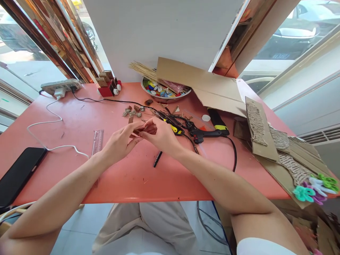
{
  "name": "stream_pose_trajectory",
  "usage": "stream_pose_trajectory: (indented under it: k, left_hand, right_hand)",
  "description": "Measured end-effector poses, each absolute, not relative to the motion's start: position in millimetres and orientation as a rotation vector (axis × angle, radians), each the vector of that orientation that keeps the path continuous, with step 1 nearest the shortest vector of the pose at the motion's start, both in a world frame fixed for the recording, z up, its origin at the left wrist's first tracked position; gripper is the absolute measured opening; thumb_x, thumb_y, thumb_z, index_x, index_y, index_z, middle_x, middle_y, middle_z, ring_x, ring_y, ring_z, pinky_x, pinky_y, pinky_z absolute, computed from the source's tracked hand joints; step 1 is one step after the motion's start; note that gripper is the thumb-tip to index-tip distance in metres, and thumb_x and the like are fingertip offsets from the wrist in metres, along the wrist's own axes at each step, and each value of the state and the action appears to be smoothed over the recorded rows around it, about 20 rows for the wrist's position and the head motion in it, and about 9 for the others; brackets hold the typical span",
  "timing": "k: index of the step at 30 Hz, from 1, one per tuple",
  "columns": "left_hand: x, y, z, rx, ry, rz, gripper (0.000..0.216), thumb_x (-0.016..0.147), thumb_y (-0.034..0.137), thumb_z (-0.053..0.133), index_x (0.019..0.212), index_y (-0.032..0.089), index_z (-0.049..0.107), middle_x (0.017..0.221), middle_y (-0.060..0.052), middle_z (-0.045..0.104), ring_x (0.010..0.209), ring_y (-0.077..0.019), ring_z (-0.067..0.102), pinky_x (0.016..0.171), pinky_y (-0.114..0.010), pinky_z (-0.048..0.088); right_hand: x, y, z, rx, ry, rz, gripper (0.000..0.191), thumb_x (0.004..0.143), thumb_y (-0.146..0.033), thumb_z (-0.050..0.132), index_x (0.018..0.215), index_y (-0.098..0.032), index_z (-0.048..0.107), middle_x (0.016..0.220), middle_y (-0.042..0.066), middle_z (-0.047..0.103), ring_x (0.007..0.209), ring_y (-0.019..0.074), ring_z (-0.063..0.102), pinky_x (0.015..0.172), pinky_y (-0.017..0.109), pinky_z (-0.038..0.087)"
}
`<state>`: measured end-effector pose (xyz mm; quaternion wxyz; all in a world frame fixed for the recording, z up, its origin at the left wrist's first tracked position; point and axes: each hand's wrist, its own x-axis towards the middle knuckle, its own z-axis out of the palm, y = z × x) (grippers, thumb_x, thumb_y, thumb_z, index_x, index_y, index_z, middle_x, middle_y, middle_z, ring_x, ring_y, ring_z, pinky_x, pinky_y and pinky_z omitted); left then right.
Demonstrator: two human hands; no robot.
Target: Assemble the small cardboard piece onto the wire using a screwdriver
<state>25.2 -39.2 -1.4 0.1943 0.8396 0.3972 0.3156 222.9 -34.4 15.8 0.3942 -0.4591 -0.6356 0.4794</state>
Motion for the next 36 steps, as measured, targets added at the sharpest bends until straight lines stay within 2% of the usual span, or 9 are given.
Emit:
stream_pose_trajectory:
  k: [3,6,8,10,15,21,26,31,36]
  left_hand:
    - [22.7,-34.1,-1.3,2.161,1.097,0.989,0.032,0.100,0.023,0.063,0.130,0.028,0.072,0.121,-0.005,0.085,0.108,-0.0203,0.083,0.095,-0.032,0.068]
    - [20.3,-29.7,1.9,1.904,1.141,1.073,0.028,0.091,0.023,0.069,0.119,0.026,0.075,0.113,-0.005,0.086,0.103,-0.0203,0.084,0.089,-0.032,0.069]
    - [19.4,-27.5,4.8,1.747,1.163,1.097,0.029,0.086,0.024,0.073,0.115,0.024,0.076,0.107,-0.006,0.086,0.102,-0.0211,0.083,0.089,-0.033,0.069]
    - [19.1,-25.8,7.3,1.626,1.162,1.109,0.031,0.082,0.026,0.076,0.112,0.022,0.078,0.101,-0.006,0.085,0.100,-0.0217,0.082,0.088,-0.034,0.069]
    - [19.9,-22.9,8.8,1.483,1.129,1.099,0.037,0.078,0.032,0.077,0.113,0.020,0.081,0.100,-0.007,0.084,0.094,-0.0228,0.081,0.083,-0.038,0.072]
    - [21.4,-21.1,7.7,1.444,1.112,1.131,0.033,0.075,0.032,0.078,0.105,0.019,0.082,0.096,-0.005,0.085,0.091,-0.0215,0.082,0.083,-0.036,0.072]
    - [23.7,-22.4,9.5,1.458,1.107,1.127,0.029,0.074,0.032,0.077,0.100,0.019,0.080,0.094,-0.005,0.085,0.091,-0.0220,0.082,0.083,-0.036,0.072]
    - [24.3,-24.0,11.3,1.483,1.104,1.084,0.028,0.075,0.030,0.076,0.100,0.019,0.079,0.096,-0.006,0.085,0.094,-0.0236,0.082,0.084,-0.037,0.072]
    - [23.3,-24.2,12.6,1.419,1.062,1.117,0.030,0.073,0.031,0.080,0.100,0.018,0.080,0.095,-0.008,0.084,0.094,-0.0250,0.082,0.081,-0.038,0.072]
  right_hand:
    - [233.3,-29.2,19.9,-1.198,-1.744,1.207,0.048,0.082,-0.063,0.087,0.099,-0.023,0.067,0.089,0.007,0.083,0.083,0.0249,0.080,0.077,0.038,0.064]
    - [260.3,-17.2,24.7,-1.345,-1.979,0.827,0.032,0.090,-0.045,0.084,0.110,-0.024,0.070,0.087,0.005,0.081,0.084,0.0269,0.079,0.082,0.040,0.061]
    - [283.3,-6.6,24.5,-1.466,-2.071,0.482,0.019,0.089,-0.035,0.083,0.098,-0.026,0.069,0.087,0.008,0.078,0.085,0.0315,0.076,0.079,0.043,0.057]
    - [303.7,3.5,21.0,-1.519,-2.140,0.339,0.020,0.087,-0.035,0.084,0.086,-0.027,0.066,0.086,0.011,0.076,0.084,0.0348,0.073,0.072,0.043,0.053]
    - [324.4,14.3,11.5,-1.489,-2.244,0.338,0.007,0.090,-0.032,0.077,0.092,-0.029,0.071,0.077,0.006,0.073,0.074,0.0294,0.067,0.065,0.039,0.046]
    - [316.0,6.7,13.8,-1.542,-2.230,0.189,0.022,0.085,-0.026,0.074,0.107,-0.027,0.068,0.082,0.007,0.074,0.071,0.0282,0.063,0.062,0.036,0.041]
    - [308.4,13.2,8.4,-1.554,-2.122,0.056,0.018,0.086,-0.024,0.070,0.104,-0.026,0.068,0.092,0.011,0.075,0.084,0.0326,0.067,0.075,0.042,0.051]
    - [307.4,24.5,3.8,-1.534,-2.159,0.181,0.014,0.086,-0.016,0.064,0.094,-0.027,0.069,0.100,0.013,0.078,0.099,0.0370,0.071,0.093,0.052,0.056]
    - [301.1,7.1,32.0,-1.684,-2.143,0.160,0.006,0.091,-0.022,0.069,0.093,-0.025,0.073,0.104,0.017,0.079,0.108,0.0409,0.071,0.095,0.055,0.055]
